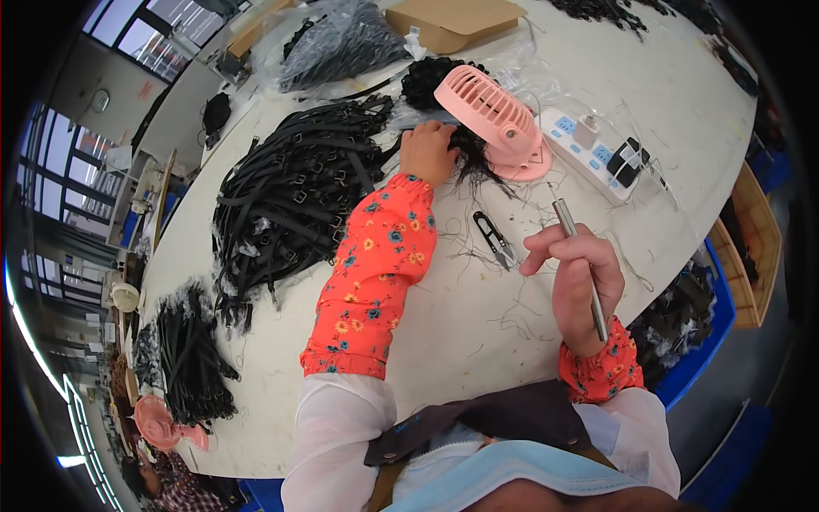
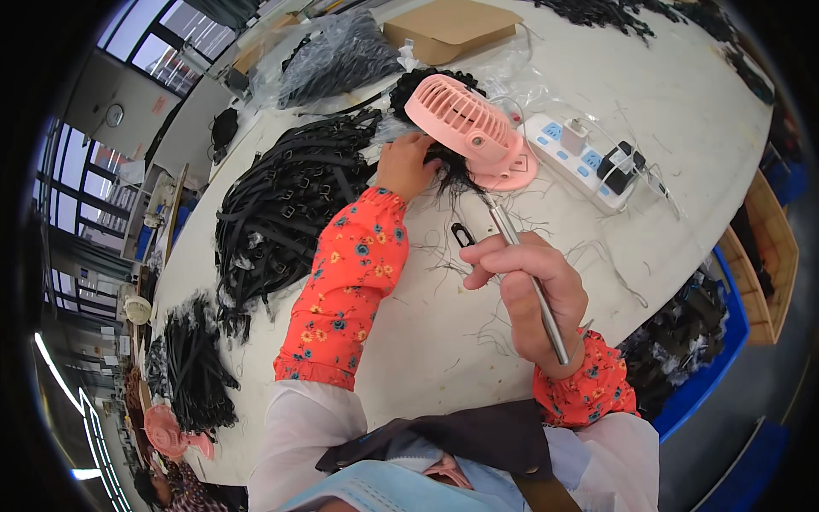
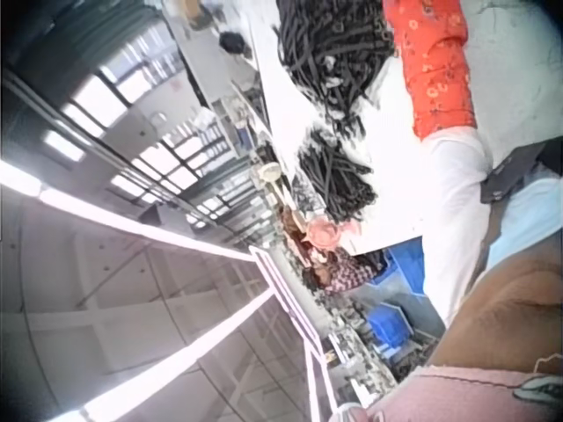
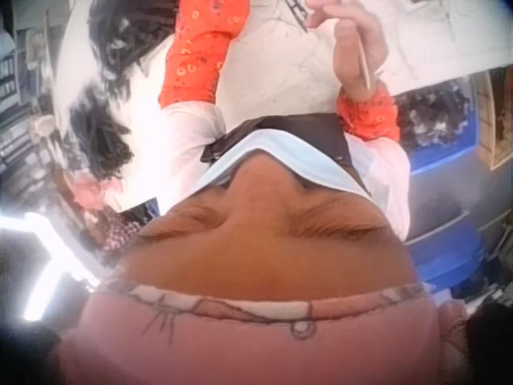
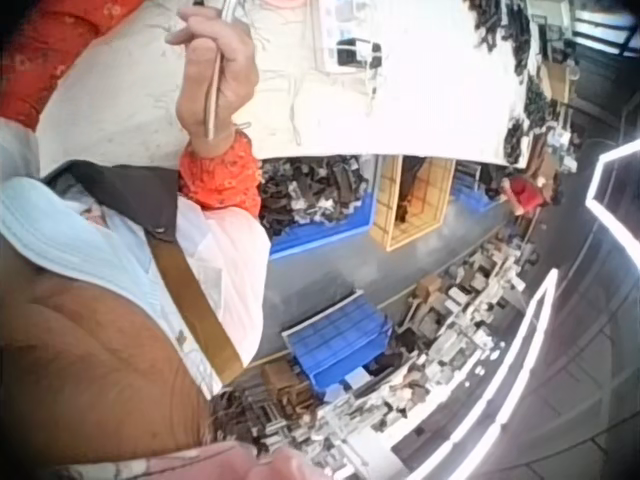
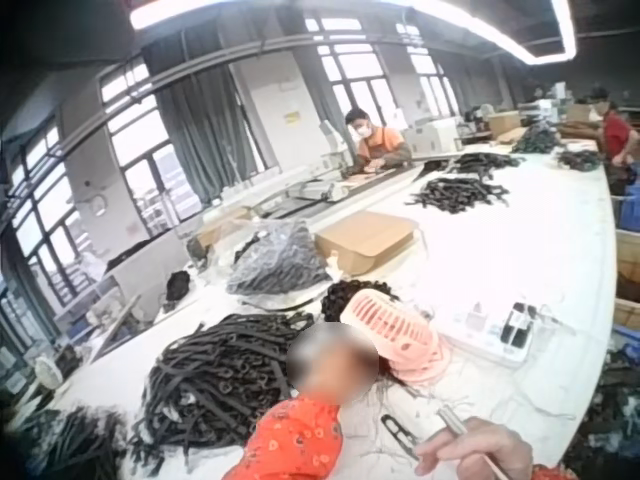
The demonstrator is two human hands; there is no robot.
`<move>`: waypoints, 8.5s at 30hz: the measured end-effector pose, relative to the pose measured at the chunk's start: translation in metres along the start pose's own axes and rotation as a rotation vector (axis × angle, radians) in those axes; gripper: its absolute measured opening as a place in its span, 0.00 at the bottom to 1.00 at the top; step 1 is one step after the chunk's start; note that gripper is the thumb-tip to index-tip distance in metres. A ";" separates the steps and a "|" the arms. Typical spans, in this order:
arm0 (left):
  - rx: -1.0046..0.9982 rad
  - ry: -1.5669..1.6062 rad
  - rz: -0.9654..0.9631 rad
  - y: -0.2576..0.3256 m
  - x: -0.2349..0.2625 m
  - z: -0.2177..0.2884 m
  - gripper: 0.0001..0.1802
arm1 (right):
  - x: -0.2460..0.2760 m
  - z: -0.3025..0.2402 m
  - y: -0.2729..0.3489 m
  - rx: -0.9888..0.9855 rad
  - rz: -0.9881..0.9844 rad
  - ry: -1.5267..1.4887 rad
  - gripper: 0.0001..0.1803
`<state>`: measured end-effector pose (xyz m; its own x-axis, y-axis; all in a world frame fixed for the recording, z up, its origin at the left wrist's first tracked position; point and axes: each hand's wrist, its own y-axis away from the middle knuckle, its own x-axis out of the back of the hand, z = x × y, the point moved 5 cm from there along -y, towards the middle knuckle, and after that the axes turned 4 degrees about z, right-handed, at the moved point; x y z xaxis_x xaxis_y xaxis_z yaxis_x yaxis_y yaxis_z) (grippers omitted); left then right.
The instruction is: The person sits at a workbench in a factory setting, handling black hair accessories with metal buckles. They use a metal tool to manipulate the ends of the accessories, likely securing or adjusting the components. The person repeatedly picks up items from a pile, works on them, and places them back down.
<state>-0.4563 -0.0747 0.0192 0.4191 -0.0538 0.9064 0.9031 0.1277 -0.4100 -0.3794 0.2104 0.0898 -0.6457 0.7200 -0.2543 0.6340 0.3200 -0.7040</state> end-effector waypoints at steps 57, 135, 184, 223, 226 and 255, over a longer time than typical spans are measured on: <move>0.322 -0.551 -0.274 0.093 0.171 -0.258 0.38 | -0.026 0.019 0.008 -0.002 -0.197 0.302 0.10; -0.184 -0.249 -0.025 0.040 0.096 -0.111 0.16 | -0.040 0.019 0.009 0.017 -0.281 0.334 0.05; 0.424 0.921 0.531 0.173 0.333 -0.172 0.24 | -0.042 0.019 0.011 0.108 -0.311 0.359 0.07; 0.058 -0.513 -0.134 0.088 0.107 -0.118 0.16 | -0.043 0.021 0.013 0.093 -0.323 0.377 0.09; -0.017 -0.433 0.087 0.101 0.150 -0.106 0.16 | -0.043 0.021 0.013 0.107 -0.321 0.369 0.09; 0.216 -0.233 0.258 0.167 0.299 -0.149 0.26 | -0.048 0.028 0.015 0.065 -0.364 0.361 0.07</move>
<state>-0.1665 -0.2168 0.2062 0.5742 0.2301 0.7857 0.7203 0.3142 -0.6184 -0.3506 0.1637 0.0731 -0.6243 0.7394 0.2519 0.3601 0.5586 -0.7472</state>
